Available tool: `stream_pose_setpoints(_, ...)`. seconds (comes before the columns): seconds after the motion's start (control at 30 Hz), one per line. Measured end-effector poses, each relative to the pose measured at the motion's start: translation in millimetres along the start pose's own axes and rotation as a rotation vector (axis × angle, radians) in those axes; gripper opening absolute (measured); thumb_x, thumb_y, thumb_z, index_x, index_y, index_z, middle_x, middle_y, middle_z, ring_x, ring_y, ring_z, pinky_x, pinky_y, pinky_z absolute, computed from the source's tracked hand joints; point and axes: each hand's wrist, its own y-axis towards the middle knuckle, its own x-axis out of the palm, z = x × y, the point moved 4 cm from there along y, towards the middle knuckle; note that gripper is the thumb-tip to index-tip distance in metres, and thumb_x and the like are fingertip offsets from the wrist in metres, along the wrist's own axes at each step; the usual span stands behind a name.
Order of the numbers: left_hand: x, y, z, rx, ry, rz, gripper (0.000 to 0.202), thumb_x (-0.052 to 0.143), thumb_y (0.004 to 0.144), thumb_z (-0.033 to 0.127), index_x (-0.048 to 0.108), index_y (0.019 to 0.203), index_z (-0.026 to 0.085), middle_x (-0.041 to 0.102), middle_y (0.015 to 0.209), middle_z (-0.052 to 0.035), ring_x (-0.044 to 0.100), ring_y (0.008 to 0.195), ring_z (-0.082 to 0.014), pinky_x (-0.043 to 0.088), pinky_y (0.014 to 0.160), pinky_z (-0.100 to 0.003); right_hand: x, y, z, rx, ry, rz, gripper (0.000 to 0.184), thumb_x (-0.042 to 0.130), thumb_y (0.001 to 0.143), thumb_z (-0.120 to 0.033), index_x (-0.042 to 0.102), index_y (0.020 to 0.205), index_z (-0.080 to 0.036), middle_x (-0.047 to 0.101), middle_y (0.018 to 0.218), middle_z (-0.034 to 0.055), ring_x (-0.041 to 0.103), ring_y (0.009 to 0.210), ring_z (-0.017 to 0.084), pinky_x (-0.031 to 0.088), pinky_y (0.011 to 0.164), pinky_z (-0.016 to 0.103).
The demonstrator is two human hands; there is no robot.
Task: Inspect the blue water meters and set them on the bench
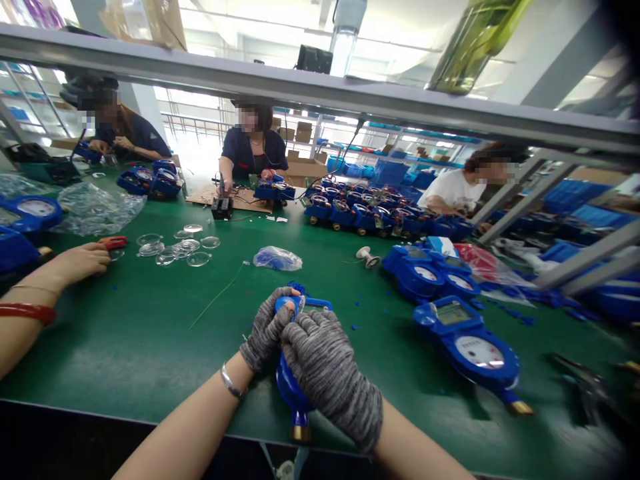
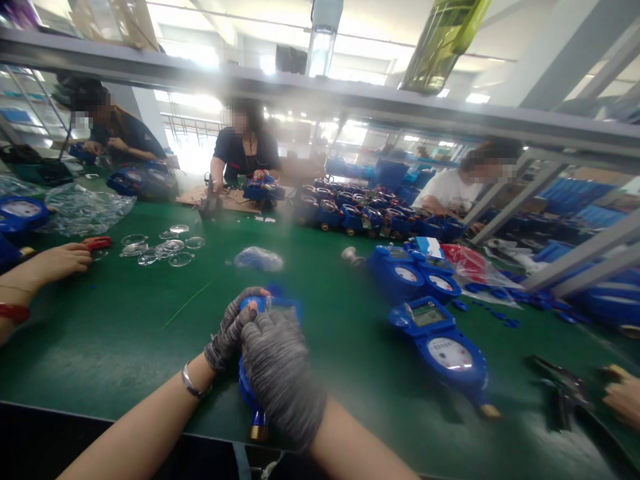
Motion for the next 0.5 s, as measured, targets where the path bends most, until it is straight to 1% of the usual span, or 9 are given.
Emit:
stream_pose_setpoints(0.13, -0.7, 0.2, -1.2, -0.008, 0.001, -0.003, 0.034, 0.058, 0.090, 0.046, 0.063, 0.110, 0.018, 0.064, 0.108, -0.0084, 0.059, 0.100, -0.0249, 0.046, 0.094, -0.039, -5.7, -1.0, 1.5, -0.019, 0.051, -0.033, 0.014, 0.059, 0.090, -0.023, 0.072, 0.092, -0.021, 0.072, 0.096, 0.0069, 0.061, 0.090, 0.024, 0.042, 0.096, 0.044)
stream_pose_setpoints(0.27, -1.4, -1.7, -2.9, -0.018, 0.016, 0.036, 0.034, 0.058, 0.090, 0.046, 0.064, 0.110, 0.019, 0.064, 0.109, -0.0080, 0.058, 0.102, -0.0249, 0.044, 0.095, -0.038, -13.4, -6.5, -1.2, -0.093, 0.069, -0.112, 0.011, 0.060, 0.089, -0.026, 0.070, 0.090, -0.023, 0.071, 0.097, 0.0060, 0.060, 0.092, 0.025, 0.041, 0.097, 0.046)
stream_pose_setpoints(0.4, -0.2, -3.9, -4.9, -0.041, 0.016, 0.078, 0.031, 0.059, 0.090, 0.045, 0.064, 0.108, 0.020, 0.064, 0.104, -0.0064, 0.058, 0.095, -0.0219, 0.045, 0.089, -0.034, -16.4, -9.5, -4.1, -0.097, 0.073, -0.175, 0.012, 0.060, 0.089, -0.032, 0.069, 0.090, -0.024, 0.070, 0.099, 0.0069, 0.059, 0.092, 0.025, 0.040, 0.097, 0.048)
stream_pose_setpoints(0.5, -1.2, -1.3, -4.5, -0.055, 0.010, 0.096, 0.029, 0.062, 0.089, 0.044, 0.064, 0.105, 0.021, 0.063, 0.102, -0.0047, 0.056, 0.093, -0.0197, 0.045, 0.087, -0.031, -14.8, -7.1, -8.0, -0.102, 0.055, -0.187, 0.015, 0.059, 0.090, -0.034, 0.068, 0.090, -0.022, 0.069, 0.100, 0.0089, 0.059, 0.093, 0.026, 0.040, 0.097, 0.050)
